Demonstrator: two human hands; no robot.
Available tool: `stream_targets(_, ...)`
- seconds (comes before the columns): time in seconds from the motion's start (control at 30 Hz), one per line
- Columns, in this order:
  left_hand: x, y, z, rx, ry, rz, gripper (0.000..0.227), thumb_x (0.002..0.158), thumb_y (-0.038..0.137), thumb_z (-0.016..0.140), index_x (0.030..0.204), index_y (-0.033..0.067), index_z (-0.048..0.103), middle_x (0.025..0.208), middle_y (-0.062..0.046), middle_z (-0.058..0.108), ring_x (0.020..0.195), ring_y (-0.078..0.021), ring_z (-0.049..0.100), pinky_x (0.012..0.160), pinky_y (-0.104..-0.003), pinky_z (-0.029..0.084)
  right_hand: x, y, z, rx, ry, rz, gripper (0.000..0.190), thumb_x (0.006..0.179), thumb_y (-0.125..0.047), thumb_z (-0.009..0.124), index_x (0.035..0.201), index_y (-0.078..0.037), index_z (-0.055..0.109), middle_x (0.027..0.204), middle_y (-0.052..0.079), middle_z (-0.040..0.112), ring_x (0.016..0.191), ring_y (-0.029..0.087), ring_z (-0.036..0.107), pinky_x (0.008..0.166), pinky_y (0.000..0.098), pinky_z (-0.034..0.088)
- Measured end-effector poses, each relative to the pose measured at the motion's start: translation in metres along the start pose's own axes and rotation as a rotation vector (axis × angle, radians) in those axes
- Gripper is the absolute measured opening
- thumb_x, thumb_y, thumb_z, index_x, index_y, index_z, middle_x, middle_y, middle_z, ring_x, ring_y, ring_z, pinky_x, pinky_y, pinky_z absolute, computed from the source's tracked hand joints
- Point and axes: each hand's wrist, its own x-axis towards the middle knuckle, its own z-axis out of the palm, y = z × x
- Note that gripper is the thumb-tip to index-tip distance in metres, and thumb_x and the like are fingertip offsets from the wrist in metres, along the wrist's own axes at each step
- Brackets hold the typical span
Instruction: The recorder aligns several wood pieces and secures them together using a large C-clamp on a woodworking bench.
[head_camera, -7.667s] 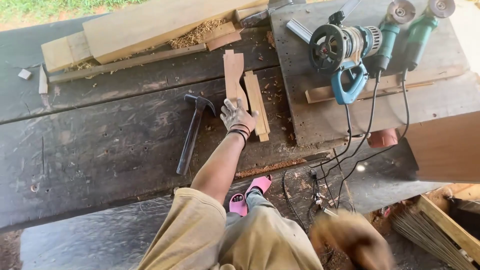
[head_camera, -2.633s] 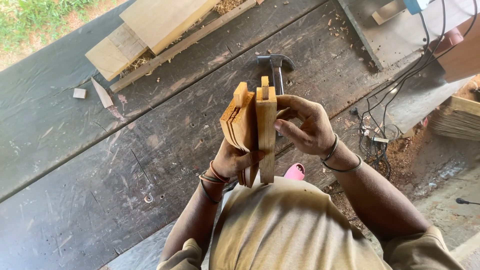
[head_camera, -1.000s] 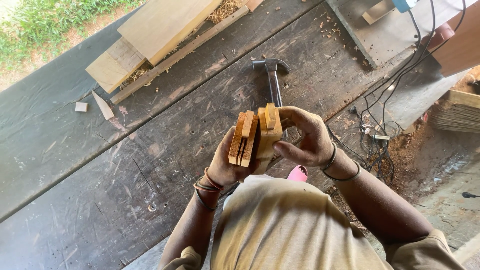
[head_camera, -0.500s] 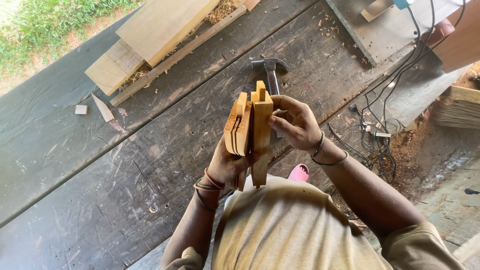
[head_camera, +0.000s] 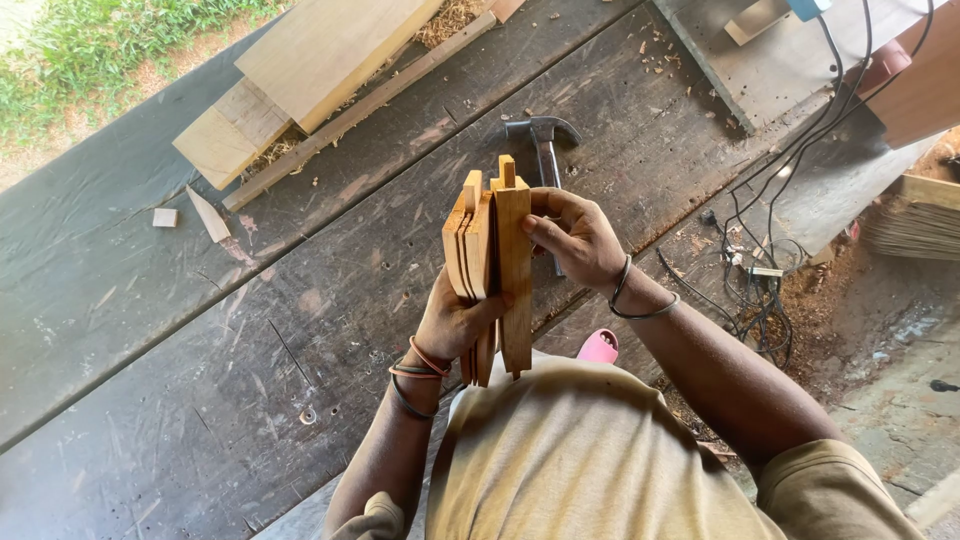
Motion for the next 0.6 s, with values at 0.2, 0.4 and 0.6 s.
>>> stream_targets(0.2, -0.001, -0.004, -0.005, 0.058, -0.016, -0.016, 0.048, 0.087, 0.004, 0.073, 0.133, -0.0007, 0.06, 0.117, -0.009, 0.07, 0.106, -0.0173, 0.068, 0.093, -0.036, 0.06, -0.001, -0.003, 0.001, 0.025, -0.027, -0.026, 0.052, 0.103, -0.031, 0.067, 0.139, 0.006, 0.058, 0.126, 0.011, 0.07, 0.115, 0.014, 0.066, 0.098, 0.0298, 0.056)
stream_targets(0.4, 0.01, 0.0, -0.004, 0.003, 0.021, 0.0, 0.048, 0.087, 0.009, 0.073, 0.131, 0.0025, 0.056, 0.116, -0.006, 0.068, 0.107, -0.0152, 0.066, 0.094, -0.034, 0.058, 0.006, 0.004, -0.001, -0.004, -0.011, 0.018, 0.051, 0.103, -0.03, 0.065, 0.14, 0.005, 0.058, 0.124, 0.009, 0.071, 0.11, 0.012, 0.066, 0.094, 0.0288, 0.057)
stream_targets(0.6, 0.038, -0.022, -0.037, -0.184, 0.239, -0.294, 0.044, 0.092, 0.025, 0.071, 0.122, -0.0057, 0.065, 0.109, -0.014, 0.074, 0.1, -0.0235, 0.072, 0.088, -0.035, 0.06, -0.001, 0.012, 0.012, -0.068, -0.096, 0.318, 0.056, 0.1, -0.035, 0.06, 0.143, 0.0, 0.05, 0.115, 0.009, 0.072, 0.091, 0.013, 0.072, 0.071, 0.0281, 0.062)
